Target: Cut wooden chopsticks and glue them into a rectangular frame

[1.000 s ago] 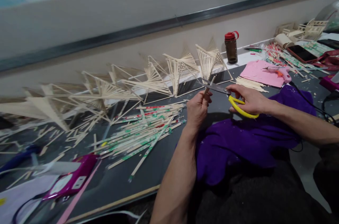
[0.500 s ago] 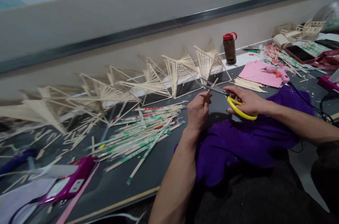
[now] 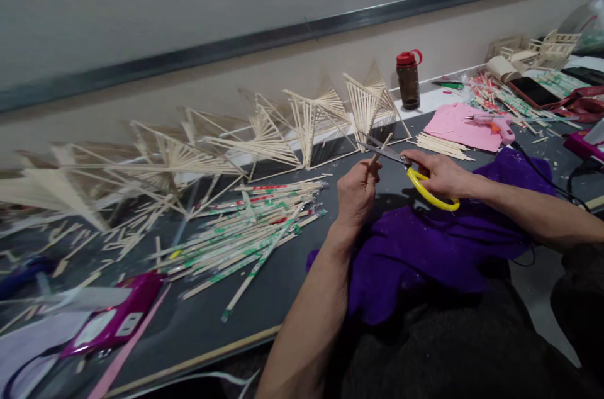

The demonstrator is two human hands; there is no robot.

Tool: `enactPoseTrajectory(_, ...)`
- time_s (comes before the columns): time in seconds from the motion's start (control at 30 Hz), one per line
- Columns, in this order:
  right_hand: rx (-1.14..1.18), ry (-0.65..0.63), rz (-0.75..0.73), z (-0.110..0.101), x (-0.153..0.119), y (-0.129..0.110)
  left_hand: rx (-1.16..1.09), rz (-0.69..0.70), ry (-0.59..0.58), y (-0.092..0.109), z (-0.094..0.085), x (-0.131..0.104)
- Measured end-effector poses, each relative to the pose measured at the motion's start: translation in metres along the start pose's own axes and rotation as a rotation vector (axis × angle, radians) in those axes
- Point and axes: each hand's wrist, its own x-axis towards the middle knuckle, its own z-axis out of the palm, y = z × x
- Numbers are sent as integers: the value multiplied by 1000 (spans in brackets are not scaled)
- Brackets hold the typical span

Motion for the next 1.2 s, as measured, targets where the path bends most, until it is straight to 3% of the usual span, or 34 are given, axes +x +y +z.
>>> enactPoseTrajectory(0.47, 36, 54, -42, 6, 3, 10, -59, -58, -25, 1, 3, -1)
enactPoseTrajectory(0.8, 27, 56, -59, 3, 5, 9, -140, -198, -142, 1, -5, 3)
enactPoseTrajectory(1.07, 173, 32, -82, 4, 4, 9, -324, -310, -9, 8, -10, 4)
enactPoseTrajectory(1.2, 197, 21, -64, 5, 5, 10, -250, -293, 28, 8, -10, 3)
